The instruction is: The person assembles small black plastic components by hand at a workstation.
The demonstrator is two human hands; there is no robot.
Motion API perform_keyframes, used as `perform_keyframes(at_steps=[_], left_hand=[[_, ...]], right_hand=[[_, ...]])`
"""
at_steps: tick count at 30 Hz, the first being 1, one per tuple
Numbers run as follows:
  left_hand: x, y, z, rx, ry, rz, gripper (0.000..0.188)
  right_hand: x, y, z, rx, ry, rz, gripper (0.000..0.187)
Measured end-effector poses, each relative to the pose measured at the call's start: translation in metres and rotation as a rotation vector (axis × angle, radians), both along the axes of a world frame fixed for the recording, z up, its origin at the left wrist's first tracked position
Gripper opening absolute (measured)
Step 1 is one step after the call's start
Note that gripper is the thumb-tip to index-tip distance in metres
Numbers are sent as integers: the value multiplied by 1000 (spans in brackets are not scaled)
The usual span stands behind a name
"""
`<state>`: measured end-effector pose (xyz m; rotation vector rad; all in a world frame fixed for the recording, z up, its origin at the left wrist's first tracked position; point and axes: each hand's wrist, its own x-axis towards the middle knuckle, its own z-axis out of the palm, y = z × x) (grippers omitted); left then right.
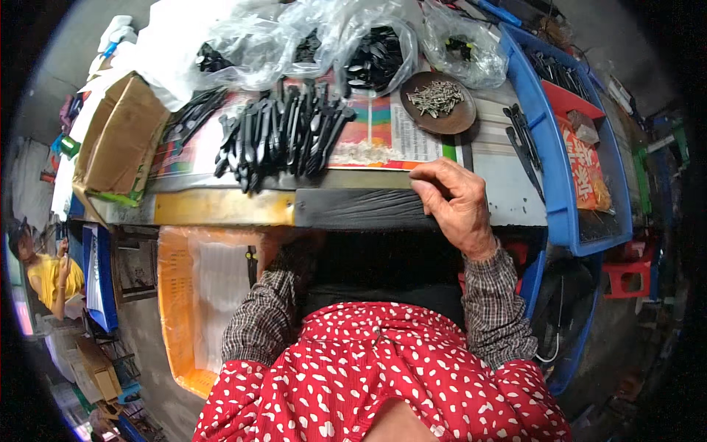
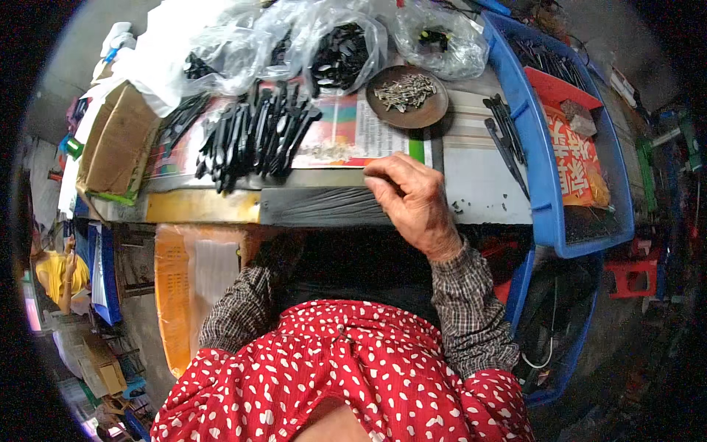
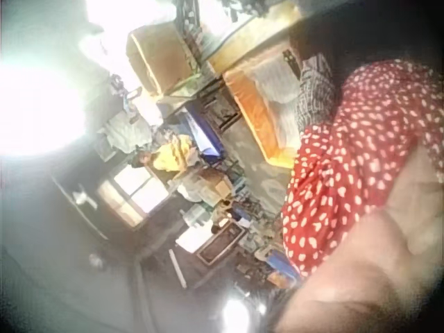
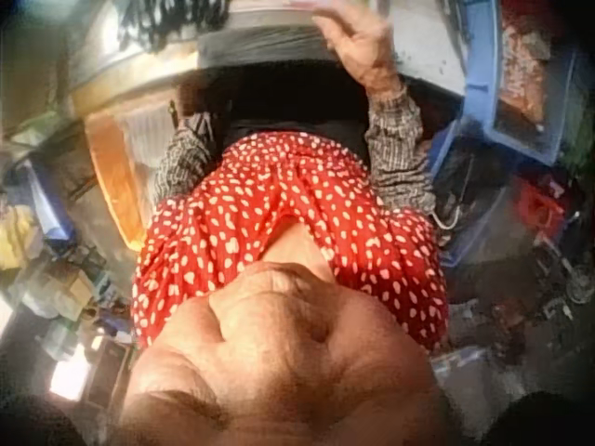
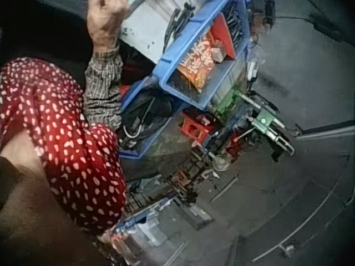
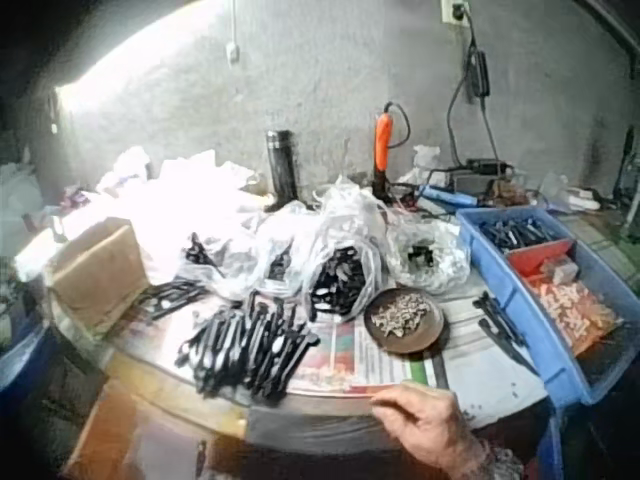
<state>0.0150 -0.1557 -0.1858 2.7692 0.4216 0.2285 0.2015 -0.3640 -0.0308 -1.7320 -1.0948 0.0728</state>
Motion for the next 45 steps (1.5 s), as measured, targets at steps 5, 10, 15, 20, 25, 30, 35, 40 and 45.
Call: perform_keyframes(at_steps=[5,10,15,20,25,30,35,40,45], left_hand=[[12,-22,43,136,-36,35,36],[-36,-13,-68,844,83,-303,28],[-53,-16,63,-277,-225,-82,22],[-71,45,129,-305,-533,83,7],[-47,131,149,139,-597,268,5],[-11,199,142,292,-445,398,17],[6,227,132,372,-366,405,17],[10,220,133,386,-366,389,13],[5,218,132,436,-308,378,12]], right_hand=[[-5,-8,-1,63,55,-45,6],[-7,-7,0,62,134,-47,7],[-6,-6,2,40,147,-20,9],[-3,-8,-4,60,181,-34,9],[-6,-8,0,37,174,-50,9],[-7,-6,0,12,2,-73,9],[-10,4,16,-137,57,-98,7],[10,26,44,-283,-210,-51,10],[52,64,57,-306,-481,-57,10]])
